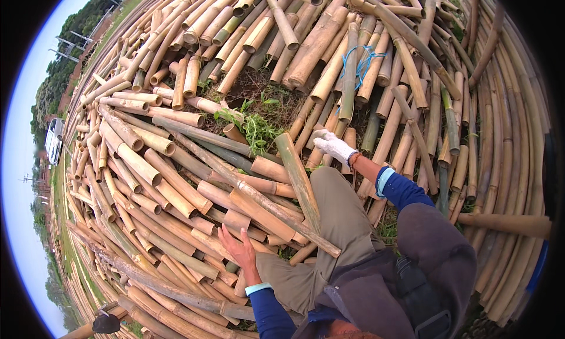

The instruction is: The person repeatedly picks up bamboo poles from a large pile on the ground and stacks them into a more organized arrangement. They handle the poles one at a time, lifting and placing them to build up a neat stack.

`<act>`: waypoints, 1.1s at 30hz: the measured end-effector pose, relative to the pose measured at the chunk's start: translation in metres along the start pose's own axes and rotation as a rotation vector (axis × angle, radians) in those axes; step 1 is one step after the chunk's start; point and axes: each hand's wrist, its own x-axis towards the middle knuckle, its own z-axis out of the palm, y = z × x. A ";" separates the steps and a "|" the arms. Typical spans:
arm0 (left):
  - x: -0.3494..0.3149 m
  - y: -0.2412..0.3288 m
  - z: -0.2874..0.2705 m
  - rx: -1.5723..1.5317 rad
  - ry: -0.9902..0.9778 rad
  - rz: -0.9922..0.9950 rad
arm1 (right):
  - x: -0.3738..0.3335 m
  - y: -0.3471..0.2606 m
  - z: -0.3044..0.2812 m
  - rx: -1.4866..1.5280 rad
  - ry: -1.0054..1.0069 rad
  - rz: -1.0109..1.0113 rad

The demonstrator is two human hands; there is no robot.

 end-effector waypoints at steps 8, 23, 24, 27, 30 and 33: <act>0.076 0.026 0.138 0.149 0.036 -0.151 | 0.230 -0.066 -0.052 0.077 0.545 0.095; 0.074 0.025 0.147 0.151 0.097 -0.086 | 0.283 -0.064 -0.083 1.151 0.282 0.135; 0.074 0.029 0.147 0.145 0.083 -0.079 | 0.266 -0.060 -0.088 1.227 0.209 0.107; 0.071 0.025 0.137 0.121 0.064 -0.086 | 0.191 -0.048 -0.056 1.273 -0.054 0.025; 0.071 0.015 0.129 0.028 0.004 -0.057 | 0.088 -0.026 -0.027 1.296 -0.268 0.139; 0.081 0.008 0.100 -0.160 -0.196 -0.048 | -0.029 -0.018 0.004 1.176 -0.281 0.238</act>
